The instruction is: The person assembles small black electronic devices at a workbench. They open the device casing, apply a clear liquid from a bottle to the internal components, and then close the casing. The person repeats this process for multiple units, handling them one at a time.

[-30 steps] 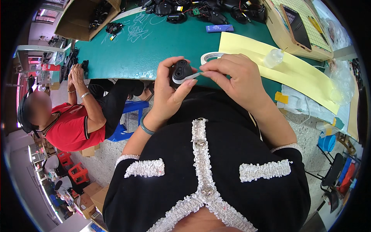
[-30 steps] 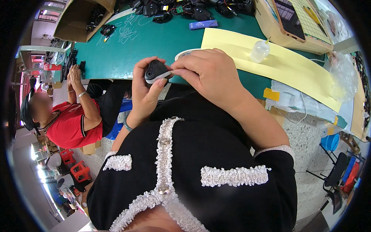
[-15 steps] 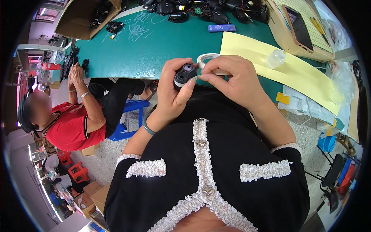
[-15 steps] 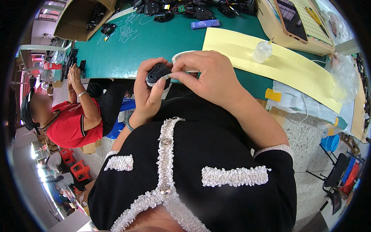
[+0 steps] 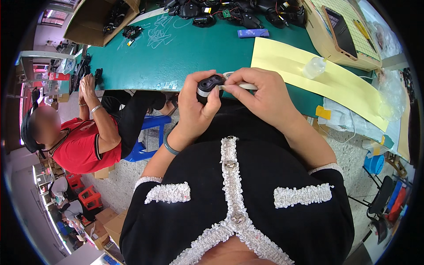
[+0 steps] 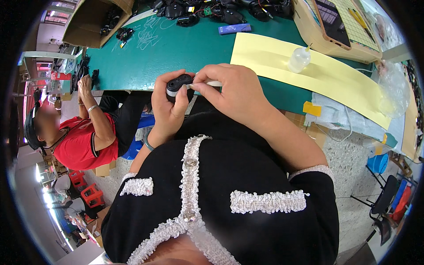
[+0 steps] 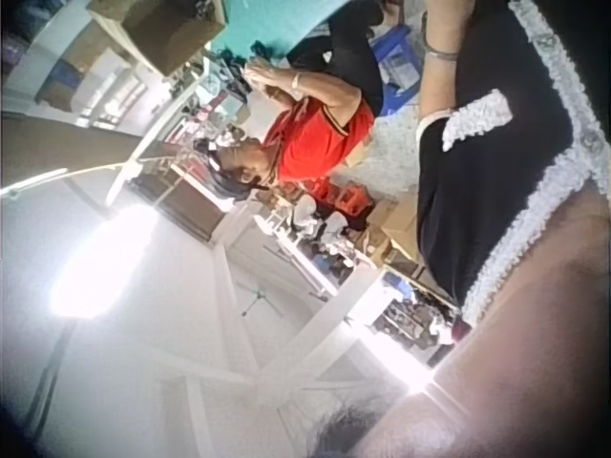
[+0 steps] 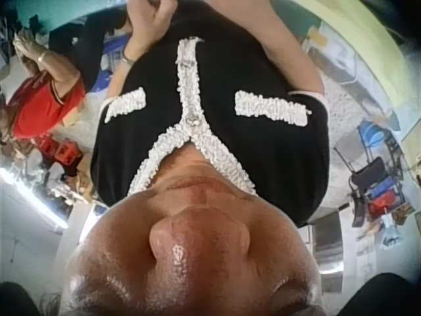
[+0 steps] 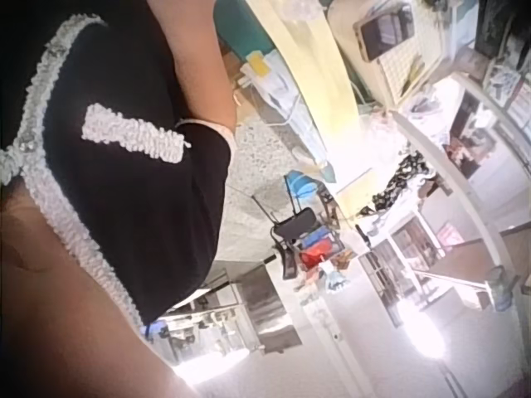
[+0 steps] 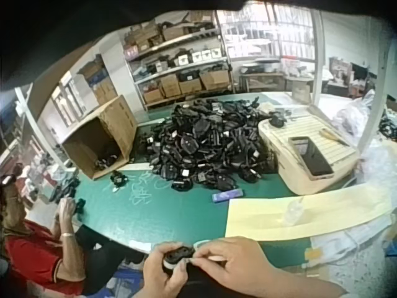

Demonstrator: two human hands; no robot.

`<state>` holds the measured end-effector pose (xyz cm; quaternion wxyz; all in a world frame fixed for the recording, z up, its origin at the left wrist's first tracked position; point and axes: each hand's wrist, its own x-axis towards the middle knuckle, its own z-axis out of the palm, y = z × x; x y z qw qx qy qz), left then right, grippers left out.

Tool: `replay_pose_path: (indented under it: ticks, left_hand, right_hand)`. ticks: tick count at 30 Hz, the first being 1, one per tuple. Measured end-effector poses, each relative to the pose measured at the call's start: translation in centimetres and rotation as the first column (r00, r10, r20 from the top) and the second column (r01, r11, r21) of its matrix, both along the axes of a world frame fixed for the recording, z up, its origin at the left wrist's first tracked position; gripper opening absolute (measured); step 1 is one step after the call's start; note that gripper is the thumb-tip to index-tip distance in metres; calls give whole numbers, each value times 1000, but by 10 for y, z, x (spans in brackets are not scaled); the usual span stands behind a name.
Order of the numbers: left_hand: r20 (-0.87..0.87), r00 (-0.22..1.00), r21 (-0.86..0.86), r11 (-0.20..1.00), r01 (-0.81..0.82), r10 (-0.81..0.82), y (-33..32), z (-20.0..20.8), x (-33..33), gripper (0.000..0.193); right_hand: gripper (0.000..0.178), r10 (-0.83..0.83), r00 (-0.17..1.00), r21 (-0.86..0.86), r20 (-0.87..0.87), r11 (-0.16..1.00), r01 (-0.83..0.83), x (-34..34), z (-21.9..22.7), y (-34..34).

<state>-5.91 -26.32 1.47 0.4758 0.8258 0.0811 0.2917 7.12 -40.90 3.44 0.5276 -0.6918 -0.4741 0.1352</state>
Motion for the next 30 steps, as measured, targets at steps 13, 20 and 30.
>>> replay_pose_path:
  ticks: [13, 20, 30]
  left_hand:
    - [135, 988, -142, 986, 88, -69, 7, 3, 0, 26]
    - [157, 950, -331, 892, 308, -269, 13, 5, -3, 31]
    - [229, 919, -597, 700, 393, -321, 2, 6, -2, 44]
  right_hand:
    - [13, 61, 975, 49, -215, 997, -51, 7, -7, -7]
    - [13, 159, 912, 102, -378, 986, -130, 13, -11, -10]
    - [13, 221, 921, 105, -321, 975, -197, 13, -9, -12]
